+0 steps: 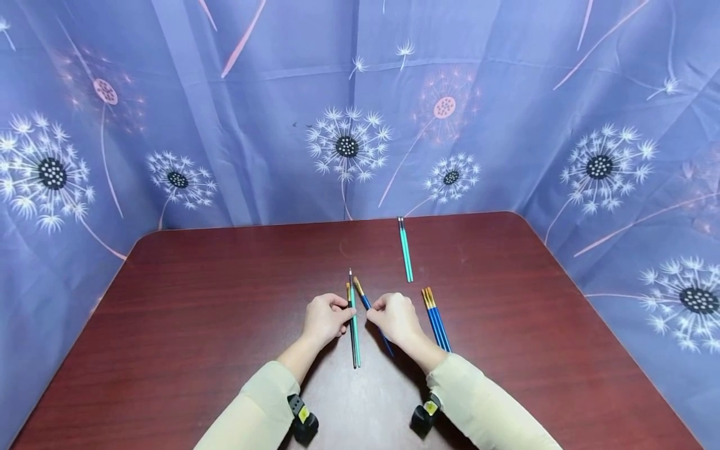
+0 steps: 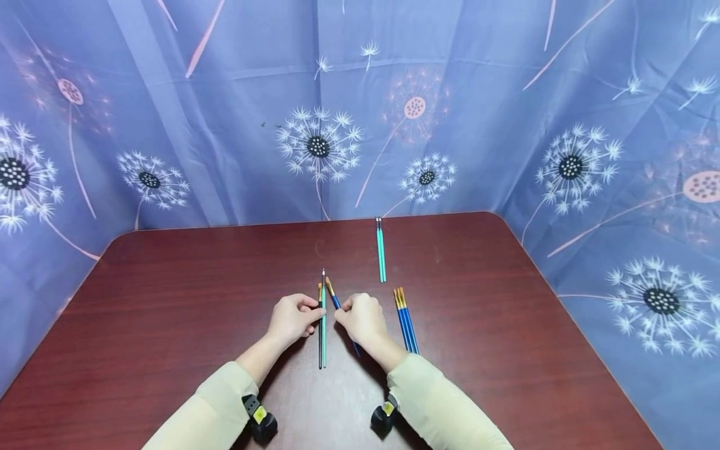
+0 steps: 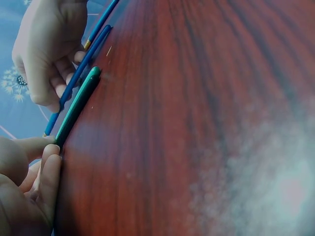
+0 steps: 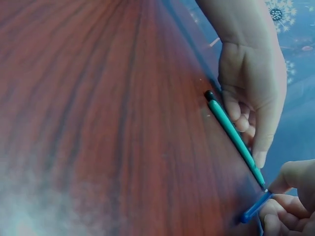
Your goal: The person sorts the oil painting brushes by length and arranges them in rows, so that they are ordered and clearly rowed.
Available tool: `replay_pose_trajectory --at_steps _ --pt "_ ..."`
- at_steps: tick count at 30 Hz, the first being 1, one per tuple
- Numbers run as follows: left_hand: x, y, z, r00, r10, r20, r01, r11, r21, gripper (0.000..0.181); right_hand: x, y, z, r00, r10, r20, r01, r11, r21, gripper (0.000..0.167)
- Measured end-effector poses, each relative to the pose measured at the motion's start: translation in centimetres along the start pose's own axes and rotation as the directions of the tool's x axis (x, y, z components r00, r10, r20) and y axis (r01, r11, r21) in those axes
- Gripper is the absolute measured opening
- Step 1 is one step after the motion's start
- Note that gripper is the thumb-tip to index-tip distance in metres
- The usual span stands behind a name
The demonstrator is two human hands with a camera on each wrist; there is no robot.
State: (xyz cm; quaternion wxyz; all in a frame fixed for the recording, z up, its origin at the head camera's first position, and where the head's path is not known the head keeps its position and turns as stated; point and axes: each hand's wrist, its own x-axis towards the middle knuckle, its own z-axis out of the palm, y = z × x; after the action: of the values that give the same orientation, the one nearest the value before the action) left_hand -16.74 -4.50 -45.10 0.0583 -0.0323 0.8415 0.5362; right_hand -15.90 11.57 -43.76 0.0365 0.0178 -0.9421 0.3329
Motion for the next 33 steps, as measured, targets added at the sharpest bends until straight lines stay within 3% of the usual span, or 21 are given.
replay_pose_trajectory --at_steps 11,19,27,33 --pt "0.3 -0.3 0.2 1.000 -0.008 0.012 0.009 1.000 -0.002 0.018 0.4 1.1 -0.6 0.998 0.047 -0.036 -0.043 0.995 0.095 0.008" --pt "0.4 -0.1 0.1 1.000 -0.015 0.010 0.015 1.000 -0.007 0.017 0.6 1.3 -1.7 0.996 0.093 -0.004 -0.090 0.976 0.200 0.009" --pt "0.4 0.0 0.0 0.999 -0.030 0.013 0.030 0.999 -0.011 0.017 0.7 1.8 -2.5 0.995 0.092 -0.029 -0.083 0.972 0.219 0.010" --pt "0.2 0.0 0.1 0.999 -0.044 0.023 0.045 0.999 -0.027 0.017 0.5 2.2 -3.2 0.990 0.140 -0.015 -0.131 0.955 0.266 0.012"
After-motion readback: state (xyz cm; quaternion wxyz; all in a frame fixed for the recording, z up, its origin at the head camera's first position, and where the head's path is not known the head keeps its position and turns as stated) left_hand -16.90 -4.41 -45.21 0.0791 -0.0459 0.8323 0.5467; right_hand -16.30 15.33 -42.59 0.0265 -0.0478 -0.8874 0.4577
